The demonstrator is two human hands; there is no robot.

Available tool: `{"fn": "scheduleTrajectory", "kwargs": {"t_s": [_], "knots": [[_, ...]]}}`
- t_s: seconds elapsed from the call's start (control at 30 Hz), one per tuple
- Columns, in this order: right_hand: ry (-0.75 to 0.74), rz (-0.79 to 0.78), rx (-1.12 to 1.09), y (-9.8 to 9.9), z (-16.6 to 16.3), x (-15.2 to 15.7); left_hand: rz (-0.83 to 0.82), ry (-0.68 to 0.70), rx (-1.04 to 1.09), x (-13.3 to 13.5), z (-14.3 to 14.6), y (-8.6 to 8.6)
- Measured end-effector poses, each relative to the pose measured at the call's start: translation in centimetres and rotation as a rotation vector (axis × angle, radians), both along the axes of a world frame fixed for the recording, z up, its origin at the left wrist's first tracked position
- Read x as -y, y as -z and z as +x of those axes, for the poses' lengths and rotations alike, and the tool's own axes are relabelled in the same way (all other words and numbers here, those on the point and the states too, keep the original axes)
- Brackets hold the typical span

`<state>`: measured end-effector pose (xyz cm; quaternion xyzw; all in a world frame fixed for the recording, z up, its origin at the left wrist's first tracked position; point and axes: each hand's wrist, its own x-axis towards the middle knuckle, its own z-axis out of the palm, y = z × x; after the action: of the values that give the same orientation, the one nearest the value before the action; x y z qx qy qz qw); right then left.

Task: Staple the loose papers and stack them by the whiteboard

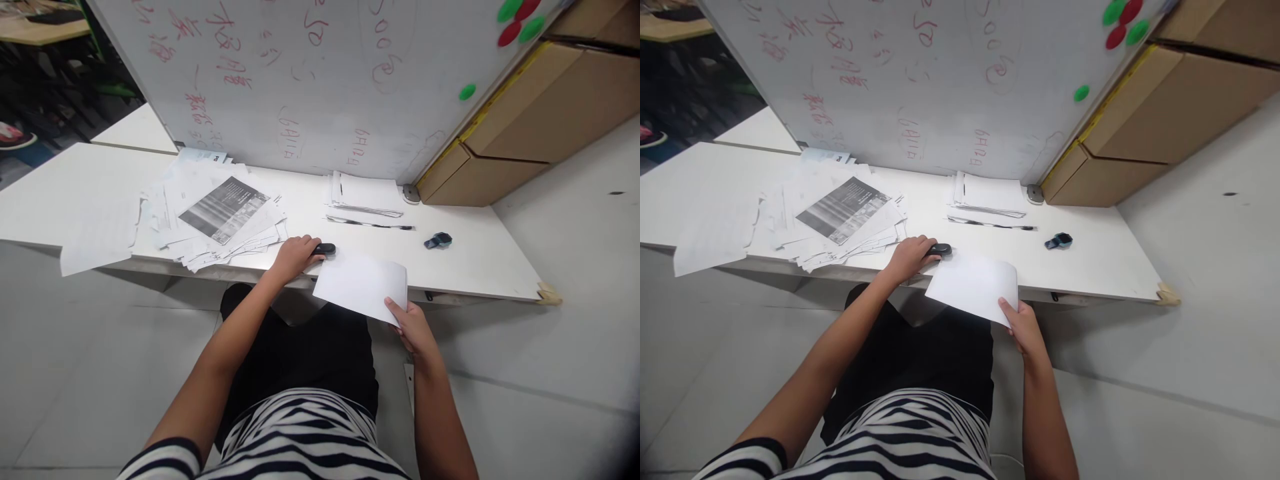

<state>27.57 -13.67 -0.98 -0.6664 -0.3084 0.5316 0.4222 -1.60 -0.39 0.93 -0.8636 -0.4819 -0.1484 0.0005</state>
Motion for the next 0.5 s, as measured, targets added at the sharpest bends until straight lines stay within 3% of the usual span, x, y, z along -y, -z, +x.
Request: {"fn": "scheduleTrajectory", "kwargs": {"t_s": [0.3,0.5], "knots": [[-0.027,-0.011,0.053,0.04,0.25,-0.97,0.036,0.109,0.238,-0.15,-0.34,0.71],[-0.07,-0.013,0.064,0.09,0.43,-0.88,0.048,0.117,0.244,0.08,-0.17,0.5]]}}
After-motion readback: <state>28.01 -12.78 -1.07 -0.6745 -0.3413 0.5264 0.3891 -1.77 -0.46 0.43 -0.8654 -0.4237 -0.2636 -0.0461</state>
